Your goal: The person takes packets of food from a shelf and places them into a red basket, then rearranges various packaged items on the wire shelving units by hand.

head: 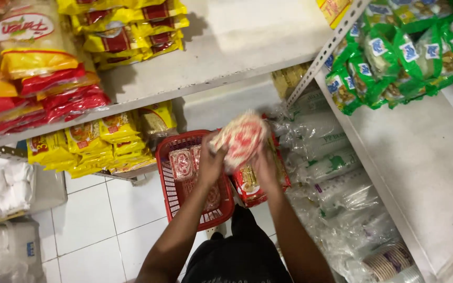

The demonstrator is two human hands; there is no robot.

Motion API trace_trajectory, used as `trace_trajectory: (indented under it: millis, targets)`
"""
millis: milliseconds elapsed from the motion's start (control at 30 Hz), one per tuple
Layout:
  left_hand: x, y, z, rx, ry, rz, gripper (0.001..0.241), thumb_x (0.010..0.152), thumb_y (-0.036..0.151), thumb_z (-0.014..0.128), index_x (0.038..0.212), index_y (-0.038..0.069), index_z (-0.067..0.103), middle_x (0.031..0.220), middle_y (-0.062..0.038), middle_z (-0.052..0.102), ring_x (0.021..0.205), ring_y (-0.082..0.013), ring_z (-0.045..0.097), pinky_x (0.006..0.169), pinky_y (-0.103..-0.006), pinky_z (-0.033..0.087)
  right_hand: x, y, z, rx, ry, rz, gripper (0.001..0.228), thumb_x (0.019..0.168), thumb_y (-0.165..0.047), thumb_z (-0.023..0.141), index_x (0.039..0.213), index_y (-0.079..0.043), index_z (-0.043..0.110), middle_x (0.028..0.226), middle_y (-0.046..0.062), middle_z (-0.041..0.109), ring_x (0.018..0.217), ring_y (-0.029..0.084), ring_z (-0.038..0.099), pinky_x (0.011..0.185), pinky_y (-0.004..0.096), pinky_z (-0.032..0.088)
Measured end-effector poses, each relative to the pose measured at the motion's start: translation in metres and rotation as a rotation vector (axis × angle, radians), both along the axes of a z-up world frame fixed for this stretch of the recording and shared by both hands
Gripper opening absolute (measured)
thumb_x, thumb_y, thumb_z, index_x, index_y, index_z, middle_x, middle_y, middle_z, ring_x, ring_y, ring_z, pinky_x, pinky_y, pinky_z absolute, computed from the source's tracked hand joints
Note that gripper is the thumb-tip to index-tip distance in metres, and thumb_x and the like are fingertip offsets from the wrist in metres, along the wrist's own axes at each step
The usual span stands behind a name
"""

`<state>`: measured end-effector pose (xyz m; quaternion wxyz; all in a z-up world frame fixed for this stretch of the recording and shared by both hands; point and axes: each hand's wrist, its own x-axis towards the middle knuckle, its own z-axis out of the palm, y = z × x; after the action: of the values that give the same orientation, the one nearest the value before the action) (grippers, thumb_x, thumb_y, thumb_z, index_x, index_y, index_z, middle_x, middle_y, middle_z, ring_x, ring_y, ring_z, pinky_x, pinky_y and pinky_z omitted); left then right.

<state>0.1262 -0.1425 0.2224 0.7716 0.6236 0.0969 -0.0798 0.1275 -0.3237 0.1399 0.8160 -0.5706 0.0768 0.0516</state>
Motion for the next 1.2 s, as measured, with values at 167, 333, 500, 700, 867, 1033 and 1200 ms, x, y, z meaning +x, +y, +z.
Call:
trace_trajectory:
  millis: [167, 333, 500, 700, 867, 1033, 1200]
  targets:
    - [0.107, -0.047, 0.02, 0.212, -0.076, -0.188, 0.066, 0.088, 0.029, 0.074, 0.133, 0.005, 0.031, 0.114, -0.028, 0.065, 0.083, -0.0367, 0.076, 0.056, -0.0399, 0.061, 0.124, -0.064, 0.042, -0.063, -0.041, -0.071, 0.069, 0.104, -0.053, 0.041, 0.151, -0.002, 0.044, 0.149, 0.014, 0.055, 0.133, 0.022, 0.056, 0.11, 0.037, 0.046]
    - [0.236, -0.101, 0.025, 0.581, -0.778, -0.009, 0.072, 0.098, 0.024, 0.079, 0.143, -0.008, 0.033, 0.125, -0.032, 0.062, 0.11, -0.0361, 0.069, 0.087, -0.0445, 0.058, 0.244, -0.104, 0.077, -0.183, -0.273, -0.035, 0.055, 0.1, -0.027, 0.061, 0.146, 0.0, 0.049, 0.138, 0.014, 0.063, 0.123, 0.022, 0.06, 0.105, 0.034, 0.047]
    - [0.331, -0.158, 0.049, 0.557, -0.512, -0.142, 0.054, 0.089, 0.028, 0.071, 0.126, -0.005, 0.049, 0.109, -0.029, 0.073, 0.093, -0.0394, 0.072, 0.083, -0.0488, 0.057, 0.336, -0.125, 0.091, -0.346, -0.354, -0.2, 0.055, 0.09, -0.012, 0.065, 0.141, 0.002, 0.052, 0.125, 0.014, 0.068, 0.113, 0.023, 0.066, 0.099, 0.034, 0.052]
    - [0.442, -0.22, 0.012, 1.096, -0.511, 0.133, 0.06, 0.089, 0.033, 0.073, 0.129, -0.003, 0.047, 0.113, -0.027, 0.062, 0.107, -0.0447, 0.057, 0.093, -0.0547, 0.045, 0.442, -0.133, 0.075, -0.752, -0.434, -0.448, 0.055, 0.089, -0.009, 0.069, 0.142, 0.0, 0.055, 0.14, 0.024, 0.051, 0.131, 0.035, 0.049, 0.111, 0.04, 0.041]
    - [0.535, -0.26, -0.015, 1.125, -0.32, 0.107, 0.055, 0.078, 0.036, 0.078, 0.115, 0.006, 0.052, 0.12, -0.018, 0.056, 0.119, -0.0398, 0.053, 0.097, -0.0511, 0.044, 0.461, -0.14, 0.085, -0.562, -0.444, -0.446, 0.048, 0.096, -0.013, 0.065, 0.142, -0.002, 0.054, 0.149, 0.023, 0.04, 0.141, 0.035, 0.038, 0.117, 0.042, 0.036]
    - [0.559, -0.279, -0.009, 1.002, -0.294, 0.16, 0.058, 0.082, 0.026, 0.08, 0.125, 0.003, 0.049, 0.125, -0.022, 0.051, 0.117, -0.041, 0.055, 0.095, -0.0476, 0.05, 0.424, -0.149, 0.094, -0.354, -0.423, -0.335, 0.043, 0.1, -0.015, 0.06, 0.14, -0.001, 0.052, 0.147, 0.017, 0.051, 0.138, 0.028, 0.049, 0.114, 0.039, 0.039]
    - [0.5, -0.253, 0.025, 0.788, -0.563, 0.224, 0.078, 0.082, 0.026, 0.087, 0.14, -0.003, 0.043, 0.129, -0.025, 0.047, 0.116, -0.0405, 0.052, 0.094, -0.0452, 0.051, 0.372, -0.149, 0.073, -0.167, -0.374, -0.306, 0.034, 0.104, -0.013, 0.06, 0.135, 0.003, 0.06, 0.127, 0.014, 0.062, 0.119, 0.021, 0.059, 0.106, 0.035, 0.049]
